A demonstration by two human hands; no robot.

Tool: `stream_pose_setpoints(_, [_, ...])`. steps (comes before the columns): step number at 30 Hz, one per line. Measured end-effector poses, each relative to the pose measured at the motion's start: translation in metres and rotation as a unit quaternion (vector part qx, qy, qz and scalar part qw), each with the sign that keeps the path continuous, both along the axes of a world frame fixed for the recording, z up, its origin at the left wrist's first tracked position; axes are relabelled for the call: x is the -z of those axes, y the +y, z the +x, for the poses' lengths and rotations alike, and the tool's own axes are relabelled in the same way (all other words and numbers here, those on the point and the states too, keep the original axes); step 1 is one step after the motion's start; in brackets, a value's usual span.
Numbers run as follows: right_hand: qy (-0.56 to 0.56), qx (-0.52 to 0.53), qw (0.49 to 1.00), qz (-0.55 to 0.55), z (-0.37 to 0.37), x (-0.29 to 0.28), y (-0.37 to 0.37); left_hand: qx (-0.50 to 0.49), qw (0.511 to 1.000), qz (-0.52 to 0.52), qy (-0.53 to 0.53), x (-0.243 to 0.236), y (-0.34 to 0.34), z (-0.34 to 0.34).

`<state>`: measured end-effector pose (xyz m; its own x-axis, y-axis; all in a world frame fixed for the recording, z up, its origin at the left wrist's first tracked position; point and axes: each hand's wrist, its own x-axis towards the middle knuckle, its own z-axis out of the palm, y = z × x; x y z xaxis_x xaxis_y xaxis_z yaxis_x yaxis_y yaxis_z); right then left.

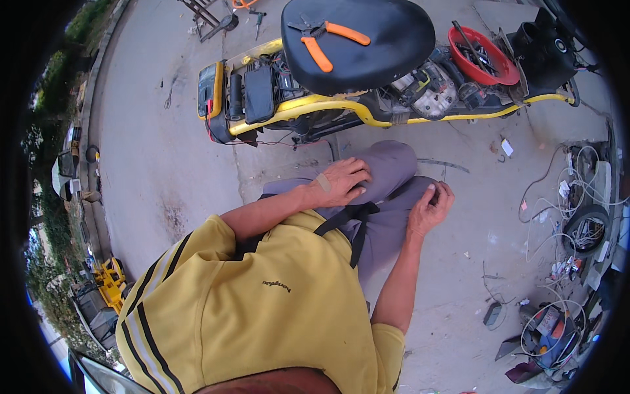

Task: The person works on the electrical system of a yellow electric scooter. They use a multimeter to test the battery and wires, then use pliers to strip and connect wires near the handlebar area.

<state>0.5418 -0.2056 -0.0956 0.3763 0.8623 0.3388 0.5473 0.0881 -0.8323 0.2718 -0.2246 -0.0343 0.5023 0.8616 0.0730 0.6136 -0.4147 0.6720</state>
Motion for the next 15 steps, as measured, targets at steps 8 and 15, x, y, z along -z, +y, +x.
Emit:
stream_pose_setpoints(8, [-0.043, 0.055, 0.997, -0.021, 0.017, -0.003, -0.036, -0.121, 0.984, -0.13, -0.02, 0.02, -0.027, -0.075])
stream_pose_setpoints(15, [-0.052, 0.09, 0.993, -0.06, 0.016, -0.008, -0.048, -0.485, 0.782, -0.39, -0.022, 0.196, -0.086, -0.252])
